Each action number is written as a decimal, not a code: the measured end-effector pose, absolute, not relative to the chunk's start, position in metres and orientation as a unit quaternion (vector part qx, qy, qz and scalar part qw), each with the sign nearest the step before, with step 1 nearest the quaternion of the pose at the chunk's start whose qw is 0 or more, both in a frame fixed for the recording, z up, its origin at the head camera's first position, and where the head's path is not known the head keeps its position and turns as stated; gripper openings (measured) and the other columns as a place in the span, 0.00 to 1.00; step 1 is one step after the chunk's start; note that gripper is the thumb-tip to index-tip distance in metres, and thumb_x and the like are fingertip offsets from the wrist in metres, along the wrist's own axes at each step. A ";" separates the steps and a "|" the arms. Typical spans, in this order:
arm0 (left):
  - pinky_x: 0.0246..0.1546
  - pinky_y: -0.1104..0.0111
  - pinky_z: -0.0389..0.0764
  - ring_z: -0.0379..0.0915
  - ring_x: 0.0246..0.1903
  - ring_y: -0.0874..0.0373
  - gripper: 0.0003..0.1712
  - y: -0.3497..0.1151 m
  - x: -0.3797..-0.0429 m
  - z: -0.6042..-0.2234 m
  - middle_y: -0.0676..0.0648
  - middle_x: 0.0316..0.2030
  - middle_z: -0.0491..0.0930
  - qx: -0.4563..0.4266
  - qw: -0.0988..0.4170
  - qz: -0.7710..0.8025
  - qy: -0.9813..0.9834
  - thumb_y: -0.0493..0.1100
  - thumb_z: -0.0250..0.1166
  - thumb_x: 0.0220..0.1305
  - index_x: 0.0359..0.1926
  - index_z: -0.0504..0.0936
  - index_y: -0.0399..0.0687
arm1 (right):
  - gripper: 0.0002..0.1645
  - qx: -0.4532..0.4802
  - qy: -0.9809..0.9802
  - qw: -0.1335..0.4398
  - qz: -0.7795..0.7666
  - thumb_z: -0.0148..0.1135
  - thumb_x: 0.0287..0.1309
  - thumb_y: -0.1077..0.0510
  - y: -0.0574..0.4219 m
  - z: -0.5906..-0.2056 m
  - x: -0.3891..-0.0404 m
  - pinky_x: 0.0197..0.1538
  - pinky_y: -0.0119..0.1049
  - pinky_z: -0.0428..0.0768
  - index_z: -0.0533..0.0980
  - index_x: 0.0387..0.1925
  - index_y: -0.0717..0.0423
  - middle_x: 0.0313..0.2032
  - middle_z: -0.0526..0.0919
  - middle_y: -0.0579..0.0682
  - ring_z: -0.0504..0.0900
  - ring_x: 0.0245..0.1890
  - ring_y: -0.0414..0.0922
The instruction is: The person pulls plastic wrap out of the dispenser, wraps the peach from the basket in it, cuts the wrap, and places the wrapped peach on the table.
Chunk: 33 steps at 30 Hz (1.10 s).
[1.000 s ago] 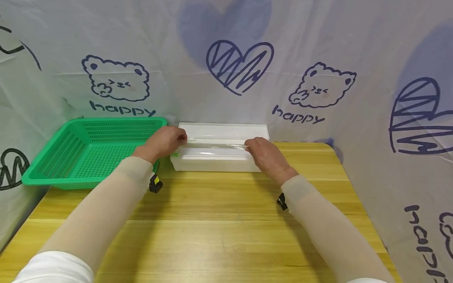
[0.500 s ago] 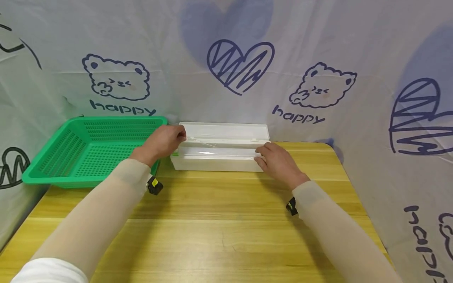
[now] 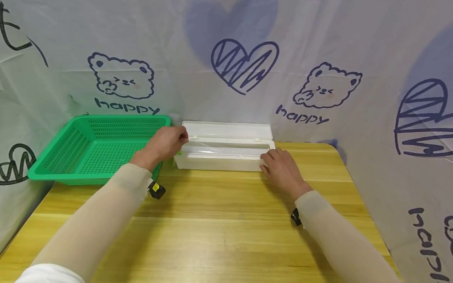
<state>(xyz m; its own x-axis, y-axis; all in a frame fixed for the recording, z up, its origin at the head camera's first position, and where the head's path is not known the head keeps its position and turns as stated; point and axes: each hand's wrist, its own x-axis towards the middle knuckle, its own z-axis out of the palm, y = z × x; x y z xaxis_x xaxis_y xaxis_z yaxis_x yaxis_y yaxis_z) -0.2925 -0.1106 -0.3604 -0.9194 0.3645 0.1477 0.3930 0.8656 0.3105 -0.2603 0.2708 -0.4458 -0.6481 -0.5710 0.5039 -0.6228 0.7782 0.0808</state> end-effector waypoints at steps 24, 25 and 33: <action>0.35 0.59 0.79 0.75 0.32 0.53 0.07 -0.106 -0.284 -0.344 0.47 0.36 0.81 -0.159 0.124 -0.217 -0.955 0.44 0.55 0.72 0.42 0.77 0.48 | 0.10 0.171 -0.917 0.323 0.158 0.59 0.65 0.56 0.266 -0.380 -0.277 0.40 0.51 0.78 0.79 0.38 0.61 0.33 0.80 0.57 0.76 0.35 0.54; 0.36 0.59 0.79 0.75 0.33 0.53 0.07 -0.106 -0.283 -0.342 0.47 0.36 0.81 -0.160 0.130 -0.218 -0.954 0.44 0.55 0.72 0.42 0.77 0.48 | 0.11 0.168 -0.915 0.330 0.162 0.59 0.66 0.56 0.266 -0.377 -0.277 0.39 0.51 0.78 0.78 0.38 0.61 0.33 0.79 0.58 0.76 0.35 0.54; 0.37 0.58 0.80 0.75 0.33 0.54 0.08 -0.103 -0.273 -0.318 0.46 0.37 0.81 -0.167 0.181 -0.238 -0.939 0.44 0.54 0.72 0.42 0.77 0.47 | 0.14 0.168 -0.884 0.395 0.182 0.55 0.69 0.54 0.267 -0.355 -0.273 0.35 0.52 0.77 0.78 0.38 0.63 0.31 0.78 0.60 0.75 0.32 0.55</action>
